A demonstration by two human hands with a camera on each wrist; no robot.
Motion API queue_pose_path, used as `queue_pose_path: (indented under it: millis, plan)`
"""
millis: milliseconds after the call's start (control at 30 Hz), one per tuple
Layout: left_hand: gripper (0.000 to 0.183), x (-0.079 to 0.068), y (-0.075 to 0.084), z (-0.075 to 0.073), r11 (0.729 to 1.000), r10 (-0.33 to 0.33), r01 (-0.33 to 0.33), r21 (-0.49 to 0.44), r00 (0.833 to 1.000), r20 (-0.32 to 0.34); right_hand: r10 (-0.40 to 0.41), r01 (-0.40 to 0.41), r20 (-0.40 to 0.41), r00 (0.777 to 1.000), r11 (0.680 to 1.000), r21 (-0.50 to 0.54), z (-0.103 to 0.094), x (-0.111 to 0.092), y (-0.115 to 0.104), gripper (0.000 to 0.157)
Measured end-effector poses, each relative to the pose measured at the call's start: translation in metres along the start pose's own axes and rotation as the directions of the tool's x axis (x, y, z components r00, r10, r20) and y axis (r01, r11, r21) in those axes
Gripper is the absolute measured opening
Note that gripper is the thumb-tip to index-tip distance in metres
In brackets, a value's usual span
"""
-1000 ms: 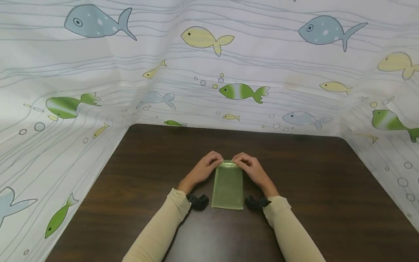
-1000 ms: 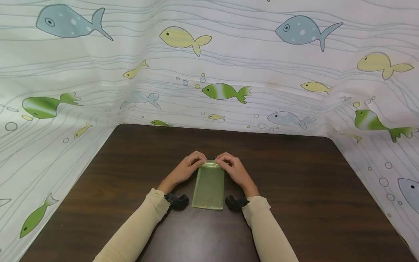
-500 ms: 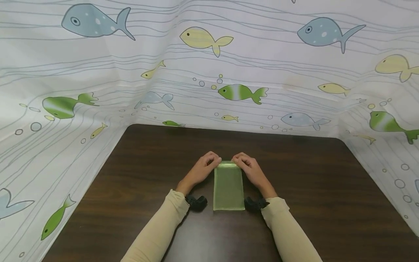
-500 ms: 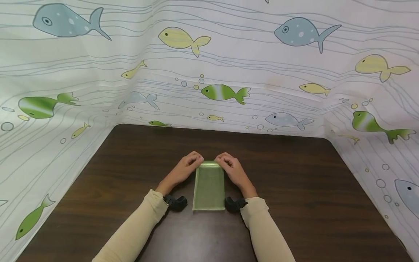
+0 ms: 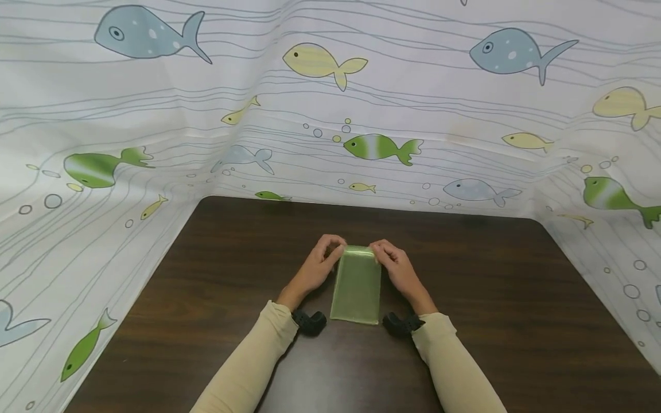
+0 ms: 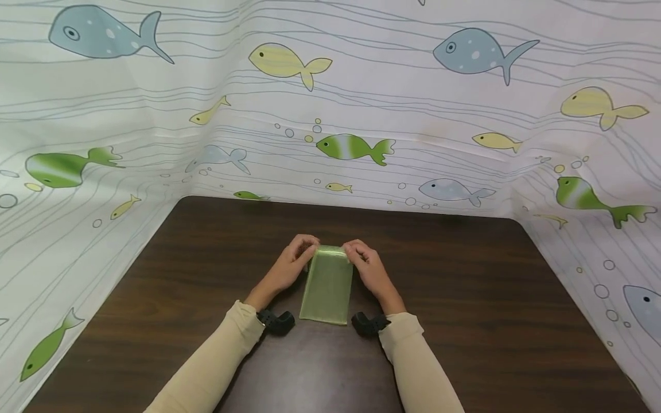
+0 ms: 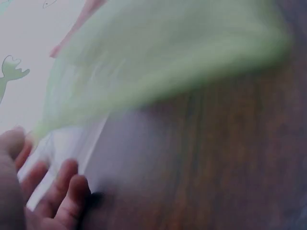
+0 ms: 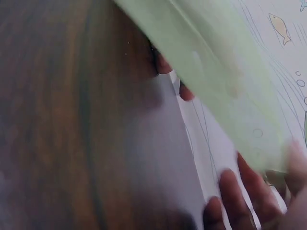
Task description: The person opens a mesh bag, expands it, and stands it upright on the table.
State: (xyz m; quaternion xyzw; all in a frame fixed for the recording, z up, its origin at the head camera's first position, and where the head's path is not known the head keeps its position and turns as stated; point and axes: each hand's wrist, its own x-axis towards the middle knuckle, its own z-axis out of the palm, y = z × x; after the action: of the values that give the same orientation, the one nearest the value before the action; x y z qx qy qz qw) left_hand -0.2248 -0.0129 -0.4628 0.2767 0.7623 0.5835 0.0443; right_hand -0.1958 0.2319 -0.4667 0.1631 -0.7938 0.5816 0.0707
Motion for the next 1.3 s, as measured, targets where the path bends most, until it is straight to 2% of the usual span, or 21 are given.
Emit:
queue_pose_path:
  millis: [100,200,333,433,567,667,700,767,867,933,1000,1067,1133,1300]
  plan:
    - [0.040,0.000,0.000,-0.001,0.997,-0.058,0.055,-0.056,0.997,-0.054,0.030,-0.019,-0.150,0.988,0.997,0.075,0.000,0.002,0.001,0.038]
    - [0.037,0.001,0.001,-0.001,0.996,-0.086,0.083,-0.040,0.993,-0.079,0.058,-0.025,-0.260,0.964,0.991,0.128,0.000,0.004,0.000,0.039]
    - [0.029,0.002,0.004,-0.002,0.998,-0.057,0.058,0.029,0.998,-0.019,0.095,-0.059,-0.280,0.955,0.989,0.136,-0.003,0.007,-0.008,0.039]
    - [0.026,0.004,0.004,-0.002,0.999,-0.034,0.034,0.017,0.999,0.001,0.124,-0.095,-0.265,0.956,0.989,0.117,-0.004,0.005,-0.026,0.038]
    - [0.027,0.006,0.002,0.000,0.997,-0.048,0.043,-0.061,0.995,-0.086,0.137,-0.114,-0.292,0.946,0.989,0.096,-0.001,-0.001,-0.045,0.039]
    - [0.026,0.005,0.001,0.002,0.990,-0.087,0.066,-0.123,0.981,-0.173,0.125,-0.112,-0.356,0.926,0.992,0.057,0.004,-0.003,-0.039,0.037]
    - [0.026,0.004,0.001,0.002,0.987,-0.100,0.073,-0.141,0.976,-0.195,0.119,-0.119,-0.361,0.925,0.993,0.023,0.005,-0.003,-0.034,0.034]
    - [0.027,0.003,0.001,0.002,0.982,-0.116,0.079,-0.172,0.969,-0.217,0.119,-0.142,-0.315,0.942,0.989,-0.050,0.008,-0.003,-0.023,0.036]
    - [0.026,0.002,0.002,0.003,0.975,-0.128,0.082,-0.206,0.968,-0.217,0.116,-0.137,-0.139,0.983,0.979,-0.153,0.009,-0.003,-0.009,0.044]
    - [0.025,0.003,0.002,0.004,0.974,-0.128,0.082,-0.212,0.969,-0.210,0.115,-0.117,-0.022,0.993,0.981,-0.155,0.009,-0.003,-0.008,0.040]
    - [0.024,0.004,0.002,0.004,0.973,-0.128,0.083,-0.217,0.971,-0.204,0.098,-0.094,0.023,0.995,0.987,-0.133,0.009,-0.003,-0.008,0.034]
    - [0.024,0.004,0.002,0.004,0.970,-0.125,0.081,-0.227,0.975,-0.186,0.088,-0.087,0.002,0.996,0.991,-0.099,0.010,-0.002,-0.007,0.029]
    - [0.026,0.004,0.003,0.003,0.968,-0.119,0.079,-0.240,0.980,-0.158,0.093,-0.096,-0.055,0.994,0.993,-0.067,0.010,-0.001,-0.007,0.029]
    - [0.030,0.004,0.004,0.000,0.965,-0.109,0.083,-0.250,0.990,-0.090,0.113,-0.121,-0.192,0.975,0.992,-0.029,0.012,0.002,-0.006,0.034]
